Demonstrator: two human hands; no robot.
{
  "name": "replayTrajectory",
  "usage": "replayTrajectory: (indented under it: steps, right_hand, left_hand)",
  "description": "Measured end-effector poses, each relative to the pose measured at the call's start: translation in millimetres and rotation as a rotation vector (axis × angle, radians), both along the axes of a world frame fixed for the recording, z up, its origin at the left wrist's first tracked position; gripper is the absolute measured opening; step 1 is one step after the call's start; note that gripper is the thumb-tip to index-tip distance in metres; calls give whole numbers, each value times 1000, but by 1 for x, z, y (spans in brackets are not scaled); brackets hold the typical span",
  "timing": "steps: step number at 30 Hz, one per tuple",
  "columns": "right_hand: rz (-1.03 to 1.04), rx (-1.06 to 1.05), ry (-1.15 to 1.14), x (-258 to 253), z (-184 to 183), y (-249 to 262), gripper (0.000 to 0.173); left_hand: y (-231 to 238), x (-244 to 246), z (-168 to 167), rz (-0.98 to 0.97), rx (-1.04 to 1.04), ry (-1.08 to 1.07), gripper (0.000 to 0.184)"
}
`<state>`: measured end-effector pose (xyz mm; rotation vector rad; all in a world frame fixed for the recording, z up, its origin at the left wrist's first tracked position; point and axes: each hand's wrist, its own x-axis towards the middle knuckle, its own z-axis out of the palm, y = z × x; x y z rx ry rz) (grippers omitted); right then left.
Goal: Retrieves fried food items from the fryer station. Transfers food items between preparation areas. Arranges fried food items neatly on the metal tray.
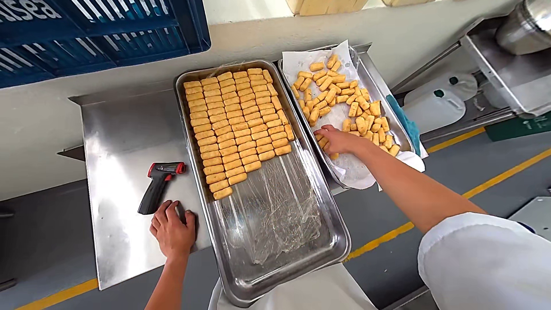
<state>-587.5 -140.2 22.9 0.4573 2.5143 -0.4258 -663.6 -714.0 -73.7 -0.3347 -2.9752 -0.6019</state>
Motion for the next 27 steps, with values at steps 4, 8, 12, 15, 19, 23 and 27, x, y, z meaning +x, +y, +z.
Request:
replayTrajectory:
  steps: [4, 8, 12, 15, 19, 23, 27]
  right_hand:
    - [40, 145, -39, 2, -5, -5, 87]
    - [19, 174, -27, 1, -9, -5, 84]
    - [49, 121, -4, 0, -14, 3, 82]
    - [-67, 66, 103, -1, -4, 12, 79]
    - [-325, -53, 252, 1, 52, -39, 79]
    - [-330, -310, 177, 5, 57, -181, 84]
    - [-85, -306, -32, -10, 21, -322, 83]
  left_hand:
    - [-1, 0, 2, -3, -1, -14, 57]
    - [0, 0, 1, -1, 2, -8, 57]
    - [-1, 0, -1, 4, 4, -17, 57]
    - [-1, 0, -1, 2, -1, -19, 56]
    - [-3, 0, -4, -5, -2, -6, 52]
    - [-3, -1, -3, -2, -4, -15, 49]
    - [-6, -1, -5, -16, -28, -22, 47]
